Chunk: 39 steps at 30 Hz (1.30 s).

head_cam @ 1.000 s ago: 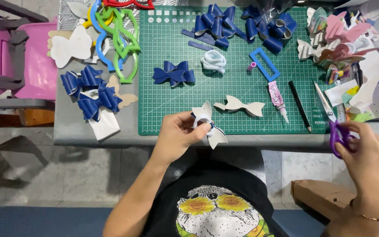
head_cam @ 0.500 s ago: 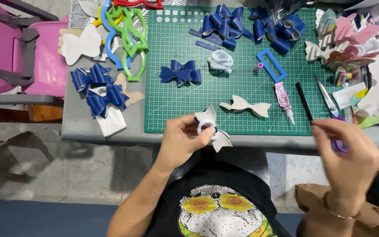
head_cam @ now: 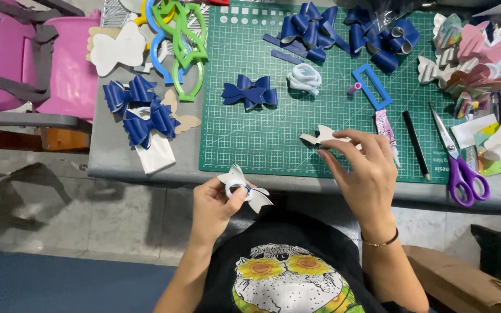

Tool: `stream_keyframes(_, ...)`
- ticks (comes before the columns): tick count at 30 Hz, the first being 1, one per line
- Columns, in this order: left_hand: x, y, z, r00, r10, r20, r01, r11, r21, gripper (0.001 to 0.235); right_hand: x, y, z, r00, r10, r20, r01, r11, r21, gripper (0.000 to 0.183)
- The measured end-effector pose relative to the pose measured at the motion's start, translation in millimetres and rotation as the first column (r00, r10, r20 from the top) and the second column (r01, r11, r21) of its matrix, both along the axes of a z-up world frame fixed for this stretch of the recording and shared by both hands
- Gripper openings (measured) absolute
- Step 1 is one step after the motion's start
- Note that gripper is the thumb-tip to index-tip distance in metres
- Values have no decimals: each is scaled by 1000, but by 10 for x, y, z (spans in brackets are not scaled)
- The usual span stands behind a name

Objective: The person assembles a decorative bow by applying glue to a small white strip, attaching it to a blue and white bow base, trimming excess with scissors, and adding a small white decorative piece to the center.

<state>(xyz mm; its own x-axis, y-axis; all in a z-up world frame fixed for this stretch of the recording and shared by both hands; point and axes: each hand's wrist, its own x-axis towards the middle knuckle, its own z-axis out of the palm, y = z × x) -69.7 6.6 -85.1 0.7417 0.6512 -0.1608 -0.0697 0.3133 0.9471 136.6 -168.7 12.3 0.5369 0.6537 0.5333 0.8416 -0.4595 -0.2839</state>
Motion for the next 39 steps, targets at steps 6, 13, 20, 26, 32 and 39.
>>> stream_keyframes(6, 84, -102, -54, 999, -42, 17, 42, 999, 0, 25, 97, 273, -98, 958, 43, 283, 8, 984, -177, 11)
stream_keyframes(13, 127, -154, -99, 999, -53, 8, 54, 998, -30, 27, 45, 391, 35, 988, 110, -110, -104, 993, 60, 8)
stream_keyframes(20, 163, -166, -129, 993, -110, 37, 111, 993, -37, 25, 409, -91, 137, 728, 184, -661, 21, 957, 289, 7)
stream_keyframes(26, 236, -175, 97, 980, -192, -46, 194, 980, 34, 8, 1564, -1242, 438, 981, -103, -166, 142, 960, 243, 8)
stream_keyframes(32, 351, -252, 169, 976, -218, -7, 218, 975, 30, 9, 3331, -2103, -13, 963, -256, 86, 233, 950, 210, 6)
stream_keyframes(39, 570, -428, 260, 961, -272, 40, 273, 962, -9, 11, 3787, -1775, -382, 867, -191, -460, 361, 878, 316, 14)
